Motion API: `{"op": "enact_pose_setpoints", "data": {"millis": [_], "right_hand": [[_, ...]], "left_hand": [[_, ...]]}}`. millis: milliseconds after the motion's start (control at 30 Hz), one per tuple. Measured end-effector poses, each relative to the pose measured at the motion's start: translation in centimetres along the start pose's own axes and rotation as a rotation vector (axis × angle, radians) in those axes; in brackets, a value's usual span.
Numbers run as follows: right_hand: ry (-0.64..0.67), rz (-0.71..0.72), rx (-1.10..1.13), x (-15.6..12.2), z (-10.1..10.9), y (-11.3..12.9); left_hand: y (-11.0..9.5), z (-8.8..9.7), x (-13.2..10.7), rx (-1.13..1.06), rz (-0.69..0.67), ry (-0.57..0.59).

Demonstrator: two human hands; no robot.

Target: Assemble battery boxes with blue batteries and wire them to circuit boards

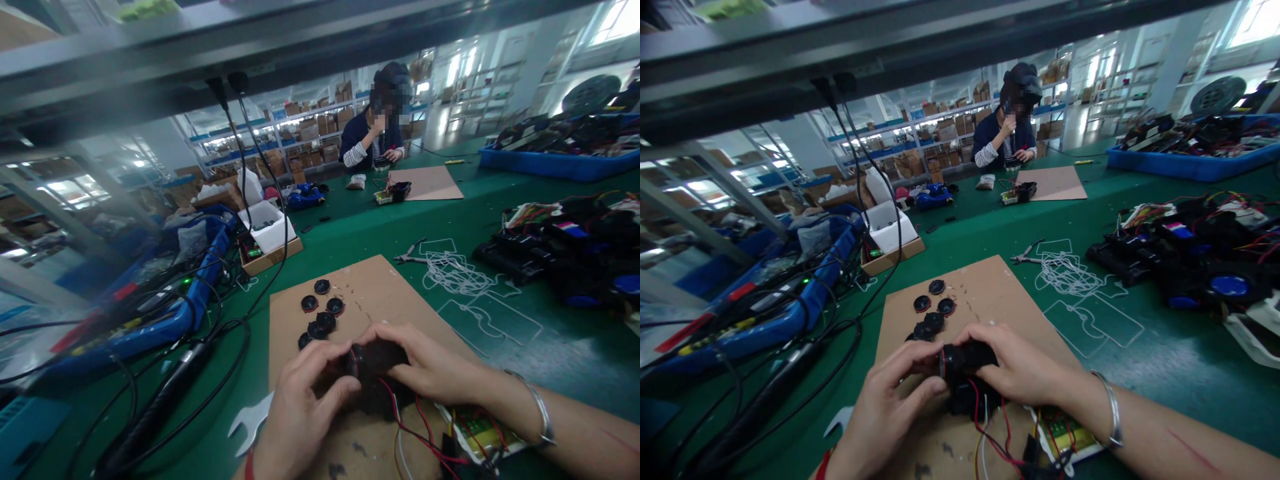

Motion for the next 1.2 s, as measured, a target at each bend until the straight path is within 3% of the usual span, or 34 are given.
{"op": "enact_pose_setpoints", "data": {"millis": [267, 533, 600, 733, 833, 933, 1067, 1133, 1200], "right_hand": [[-0.047, 0.305, -0.349, -0.7, -0.6, 1.8], [-0.048, 0.379, -0.483, -1.0, -1.2, 2.0], [-0.056, 0.365, -0.451, -1.0, -1.0, 2.0], [-0.071, 0.200, -0.182, -0.4, -0.1, 1.4], [-0.028, 0.052, 0.038, 0.0, -0.1, 0.8], [0.003, 0.004, 0.126, 0.1, -0.4, 0.9], [-0.055, 0.060, 0.039, 0.0, 0.0, 1.4], [-0.066, 0.055, 0.027, 0.0, 0.0, 1.2], [-0.048, 0.018, 0.091, 0.1, 0.0, 0.7]], "left_hand": [[1.5, -1.4, -0.2, -0.473, 0.312, 0.030], [2.1, -2.1, -0.3, -0.717, 0.460, 0.119], [1.8, -1.7, -0.3, -0.622, 0.394, 0.090], [0.0, 0.2, 0.0, -0.122, 0.035, -0.030], [-1.0, 0.8, 0.0, 0.031, -0.135, -0.013], [-0.9, 1.1, 0.2, -0.006, -0.081, 0.006], [-0.3, 0.7, 0.1, -0.068, 0.044, -0.012], [-0.3, 0.6, 0.1, -0.051, 0.013, -0.034], [-0.8, 0.7, 0.0, 0.008, -0.106, -0.048]]}}
Point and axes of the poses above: each hand's wrist, its own x-axis towards the middle knuckle, its own z-axis out of the back of the hand, y = z × x, the point moved 7 cm from there along x, towards the middle knuckle, and after that the axes turned 11 degrees about x, right-handed, at the moved point
